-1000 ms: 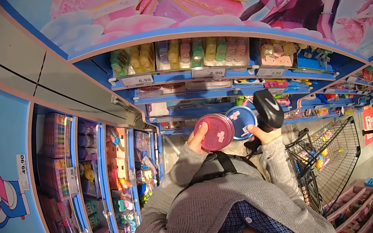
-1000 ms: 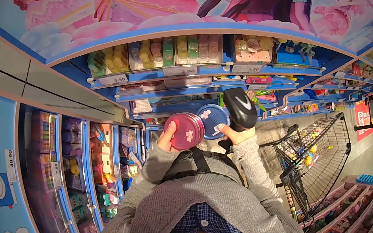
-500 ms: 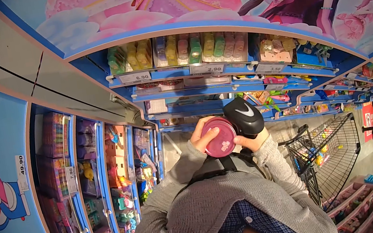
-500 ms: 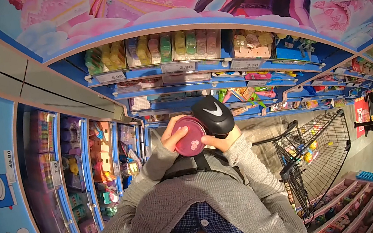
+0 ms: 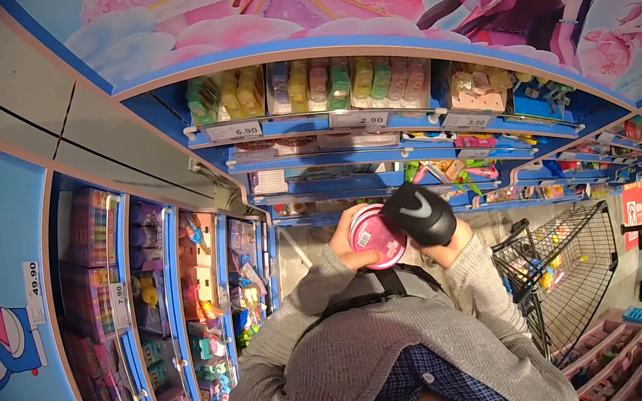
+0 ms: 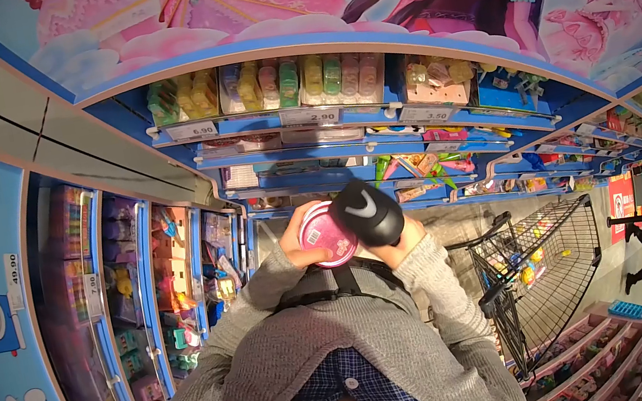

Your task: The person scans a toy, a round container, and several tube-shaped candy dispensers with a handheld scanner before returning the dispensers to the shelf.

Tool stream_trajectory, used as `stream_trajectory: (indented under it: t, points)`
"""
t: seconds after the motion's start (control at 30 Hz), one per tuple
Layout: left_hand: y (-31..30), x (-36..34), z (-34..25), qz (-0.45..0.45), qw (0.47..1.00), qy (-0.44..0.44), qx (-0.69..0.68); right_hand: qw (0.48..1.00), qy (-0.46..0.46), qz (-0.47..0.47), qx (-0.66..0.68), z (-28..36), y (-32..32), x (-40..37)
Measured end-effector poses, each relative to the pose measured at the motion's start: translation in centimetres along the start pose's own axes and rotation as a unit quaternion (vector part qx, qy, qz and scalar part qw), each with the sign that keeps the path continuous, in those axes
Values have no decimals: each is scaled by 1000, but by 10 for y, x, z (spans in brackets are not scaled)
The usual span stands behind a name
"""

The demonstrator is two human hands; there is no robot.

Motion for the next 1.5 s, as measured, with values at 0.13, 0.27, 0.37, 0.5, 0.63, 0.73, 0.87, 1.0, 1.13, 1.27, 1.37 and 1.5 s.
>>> stream_trajectory:
  t: [0.13,0.27,0.37,0.5,0.63,0.73,0.87,1.0,1.13,1.27,1.37,1.5]
  points:
    - [-1,4,2,-29,996,70,49,982,-6,189,-9,11,5,-9]
    - [-3,4,1,-26,994,91,58,998,-21,42,-46,9,11,-6]
    - [0,2,-2,-20,1000,17,-1,992,-24,-12,-125,10,10,6]
    - [8,-6,-13,20,998,-64,-17,1000,10,21,5,-4,13,9]
    - [6,-4,-7,30,992,-84,-94,997,-15,14,71,-7,9,14]
    - [3,-1,2,65,971,-150,-176,988,3,-28,153,-3,-1,16]
    - [-5,0,2,21,981,-121,-150,946,87,-193,246,-36,-15,8]
    - [-20,4,-2,4,964,-97,-246,926,79,-279,241,-29,-22,8]
    - [-4,7,0,-14,938,-115,-326,961,54,-202,180,-31,-6,5]
    - [1,8,9,-19,939,-95,-330,968,67,-158,184,-18,6,4]
    - [6,7,20,-21,938,-94,-332,974,45,-156,158,-15,9,4]
    - [11,6,19,-20,929,-160,-333,981,115,-105,118,-19,14,2]
Point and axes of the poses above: each hand's wrist, its own x-axis towards the middle knuckle, its own y-axis out of the palm, z = x × y, the point moved 3 cm from there along x, towards the middle knuckle, and after that the axes turned 11 degrees about -z, right-handed, at the moved point
